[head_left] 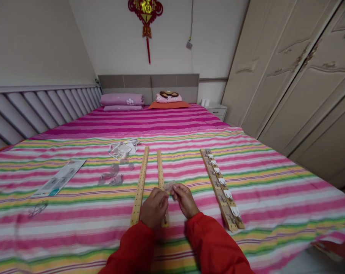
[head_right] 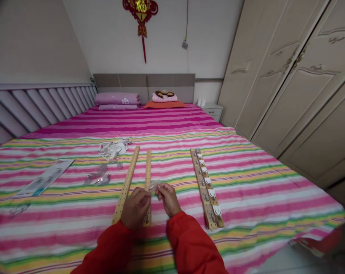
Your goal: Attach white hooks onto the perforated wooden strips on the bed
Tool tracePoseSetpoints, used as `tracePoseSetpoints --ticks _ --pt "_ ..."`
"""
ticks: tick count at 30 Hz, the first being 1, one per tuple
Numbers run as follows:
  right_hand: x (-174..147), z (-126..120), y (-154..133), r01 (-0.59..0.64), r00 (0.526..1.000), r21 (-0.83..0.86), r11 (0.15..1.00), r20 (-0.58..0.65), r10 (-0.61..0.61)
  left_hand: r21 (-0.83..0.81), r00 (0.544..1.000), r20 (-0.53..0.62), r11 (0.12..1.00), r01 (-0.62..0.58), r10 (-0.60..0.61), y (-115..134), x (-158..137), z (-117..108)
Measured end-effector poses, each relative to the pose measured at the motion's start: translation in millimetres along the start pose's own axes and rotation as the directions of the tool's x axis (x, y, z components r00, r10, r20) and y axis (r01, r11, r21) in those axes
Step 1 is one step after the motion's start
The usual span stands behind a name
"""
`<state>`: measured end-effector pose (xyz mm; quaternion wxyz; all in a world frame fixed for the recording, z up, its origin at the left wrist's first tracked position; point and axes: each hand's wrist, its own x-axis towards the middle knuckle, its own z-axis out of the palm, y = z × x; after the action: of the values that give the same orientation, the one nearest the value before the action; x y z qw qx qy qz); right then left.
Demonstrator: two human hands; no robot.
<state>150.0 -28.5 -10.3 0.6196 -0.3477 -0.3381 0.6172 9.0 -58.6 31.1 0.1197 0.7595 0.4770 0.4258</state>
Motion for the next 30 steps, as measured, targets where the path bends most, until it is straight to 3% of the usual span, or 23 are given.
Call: tracePoseSetpoints --ticks 2,4,6,10,15,19,30 --pt "1 -1 0 -0.003 1.0 0.024 1.0 -0.015 0.004 -0.106 0.987 -0.055 0.984 0.142 -0.148 -3 7 -5" --pt "2 -1 1 -0.01 1.0 0.026 1.0 -0.009 0.01 -0.248 0.947 -0.06 0.923 0.293 -0.316 -8 16 -9" --pt "3 0 1 -0.013 1.0 0.013 1.0 0.001 0.013 -0.369 0.91 0.045 0.84 0.398 -0.411 -14 26 -9" --pt "3 0 2 -0.011 1.0 -0.022 1.0 0.018 0.011 -0.448 0.856 0.246 0.729 0.517 -0.455 -19 40 -4" --pt "5 -1 2 -0.011 1.0 -0.013 1.0 -0.007 0.011 -0.479 0.805 0.319 0.648 0.592 -0.5 -22 44 -1" --pt "13 4 6 0.006 0.998 0.039 0.999 -0.065 -0.003 -0.53 0.773 0.297 0.576 0.622 -0.561 -31 45 0" --pt "37 22 14 0.015 0.992 0.004 1.0 -0.125 -0.014 -0.477 0.756 0.237 0.605 0.637 -0.61 -51 45 10"
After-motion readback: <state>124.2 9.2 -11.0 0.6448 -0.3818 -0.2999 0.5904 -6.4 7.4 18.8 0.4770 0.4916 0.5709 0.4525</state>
